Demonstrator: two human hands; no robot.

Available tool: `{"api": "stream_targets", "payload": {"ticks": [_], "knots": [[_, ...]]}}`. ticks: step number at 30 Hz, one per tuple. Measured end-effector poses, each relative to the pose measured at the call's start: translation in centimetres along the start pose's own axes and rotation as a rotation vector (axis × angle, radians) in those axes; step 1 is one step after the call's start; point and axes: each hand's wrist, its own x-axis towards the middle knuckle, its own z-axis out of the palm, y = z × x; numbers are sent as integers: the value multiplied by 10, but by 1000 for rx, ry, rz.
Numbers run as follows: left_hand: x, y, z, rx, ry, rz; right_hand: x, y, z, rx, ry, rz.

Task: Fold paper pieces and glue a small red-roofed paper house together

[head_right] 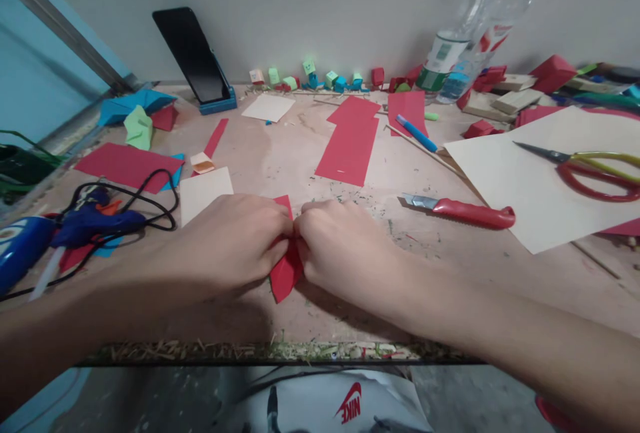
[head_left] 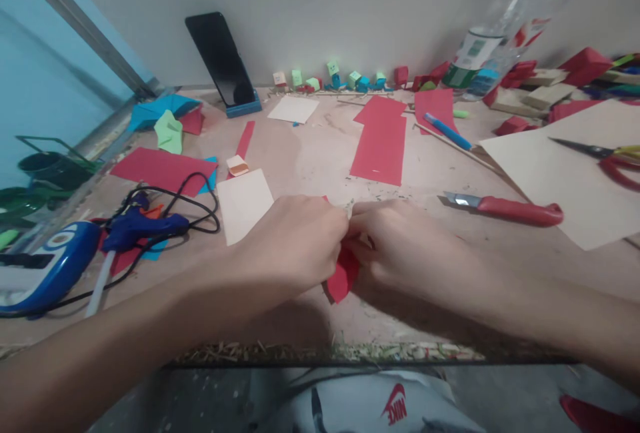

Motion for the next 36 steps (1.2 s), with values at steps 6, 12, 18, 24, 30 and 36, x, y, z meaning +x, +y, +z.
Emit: {"api": "stream_targets", "payload": {"ticks": [6,12,18,24,30,36], "knots": [[-1,0,8,18,69,0,4,-4,-2,-119,33,51],[-2,0,12,-1,67,2,5,-2,2,-119,56,52],[-1,-3,18,10,75,44,6,2,4,-140,28,-29],[-7,-4,9,-72,127,72,5,-1,-8,-118,62,31],[-14,-33,-5,-681,309,-27,8,14,-12,457,102,187],[-4,-27,27,-1009,242,-24,9,27,6,867,143,286]]}}
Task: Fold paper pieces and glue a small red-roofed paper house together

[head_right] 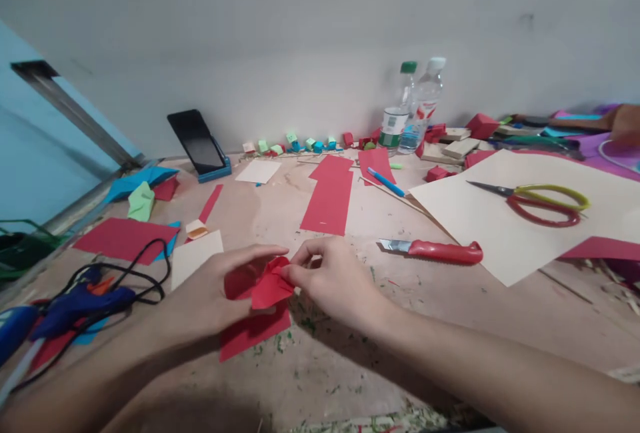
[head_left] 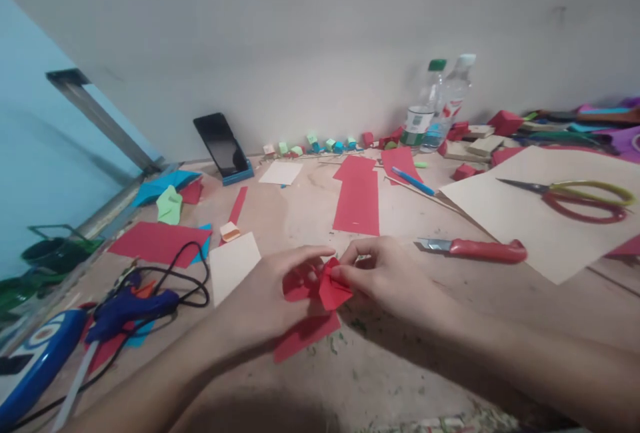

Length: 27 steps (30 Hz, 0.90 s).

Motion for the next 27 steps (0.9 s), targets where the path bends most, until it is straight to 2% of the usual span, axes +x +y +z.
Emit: {"api": "stream_targets", "payload": {"ticks": [3,5,11,16,22,27], "knots": [[-2,-6,13,-15,59,60,-1,5,4,54,25,-20],[-3,-7,15,33,72,117,-2,5,5,84,25,-28],[-5,-10,11,120,-2,185,0,7,4,148,-17,-45],[-5,-17,13,178,-4,263,0,9,6,215,-36,-28],[-9,-20,13,175,-18,215,-4,10,8,252,-37,16],[-11,-15,10,123,-58,168,-3,14,4,366,-184,-58]]}}
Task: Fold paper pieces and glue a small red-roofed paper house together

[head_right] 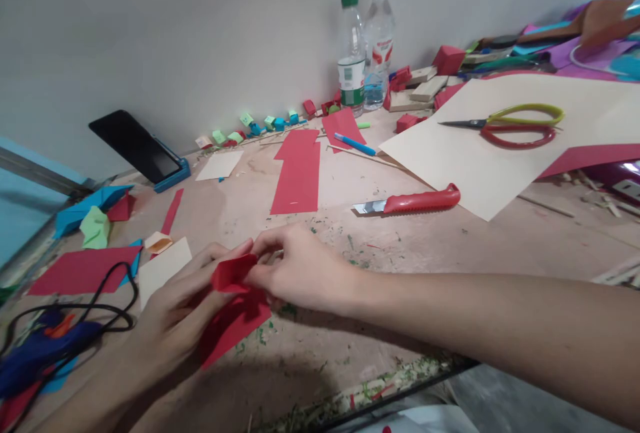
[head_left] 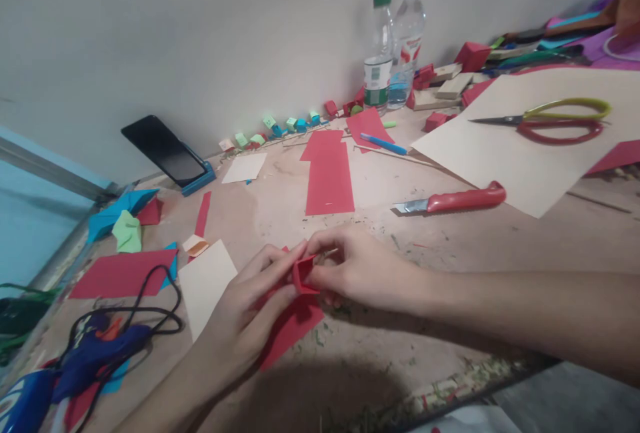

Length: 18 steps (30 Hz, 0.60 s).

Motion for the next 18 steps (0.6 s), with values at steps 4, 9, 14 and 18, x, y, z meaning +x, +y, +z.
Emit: {"api": "stream_targets", "payload": {"ticks": [4,9,14,18], "knots": [[1,0,0,-43,-38,12,1,1,-1,52,-33,14],[-3,-6,4,-110,-73,-20,1,-1,2,65,7,74],[-5,-10,7,-84,21,-37,2,1,2,106,54,126],[-4,-4,13,-54,188,-100,0,0,3,-12,112,152]]}}
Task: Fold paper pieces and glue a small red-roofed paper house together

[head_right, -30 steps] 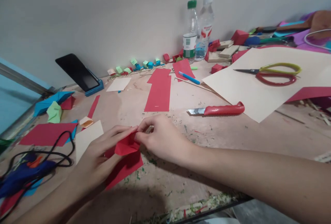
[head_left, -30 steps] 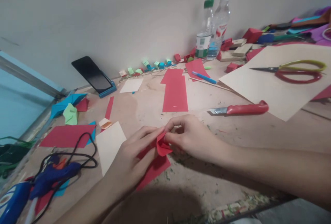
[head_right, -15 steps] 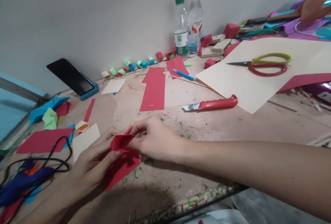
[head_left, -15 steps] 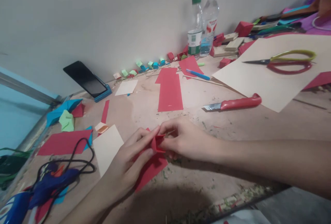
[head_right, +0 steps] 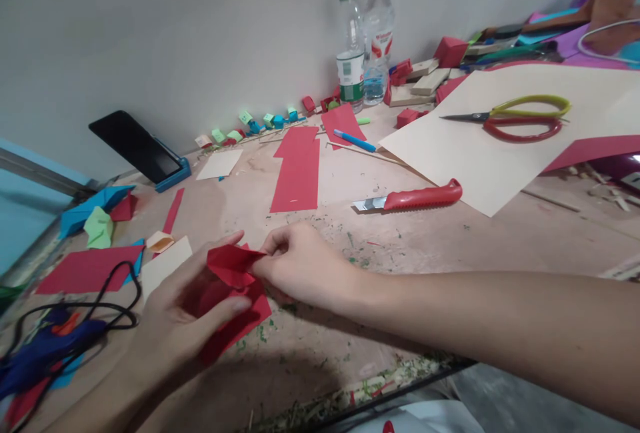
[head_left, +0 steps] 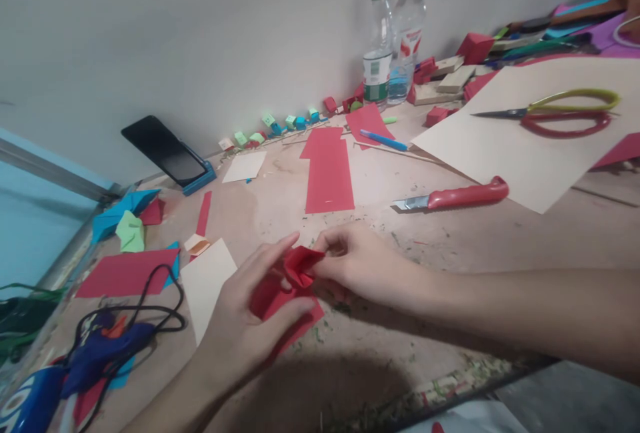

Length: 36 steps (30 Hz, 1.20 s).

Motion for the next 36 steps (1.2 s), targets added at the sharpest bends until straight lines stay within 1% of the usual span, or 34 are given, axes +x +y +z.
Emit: {"api": "stream_targets", "payload": {"ticks": [3,4,5,7,10,13,16,18,23,28,31,36], "knots": [[-2,7,5,-37,198,25,-3,-2,0,-27,-15,-3],[-3,9,6,-42,244,36,-4,-3,0,-31,-17,-5],[-4,10,7,-38,259,42,-5,-3,0,-48,-10,-4],[-5,12,8,-20,244,43,-6,-4,-1,-110,17,6],[-4,14,7,-23,214,76,-7,-5,-2,-221,11,-8],[-3,14,6,-70,241,123,-8,-3,-3,-276,-29,-50],[-2,15,5,-135,277,126,-8,-2,-3,-291,-59,-104],[-1,15,4,-162,277,103,-8,-3,-3,-289,-54,-149],[1,12,2,-178,277,64,-2,-6,-6,-202,72,-239],[2,5,0,-101,227,73,5,-5,-9,-60,-8,-257],[4,4,-2,-46,202,103,6,-2,-9,-64,-13,-292],[7,6,-4,18,206,139,5,1,-7,-118,-9,-324]]}}
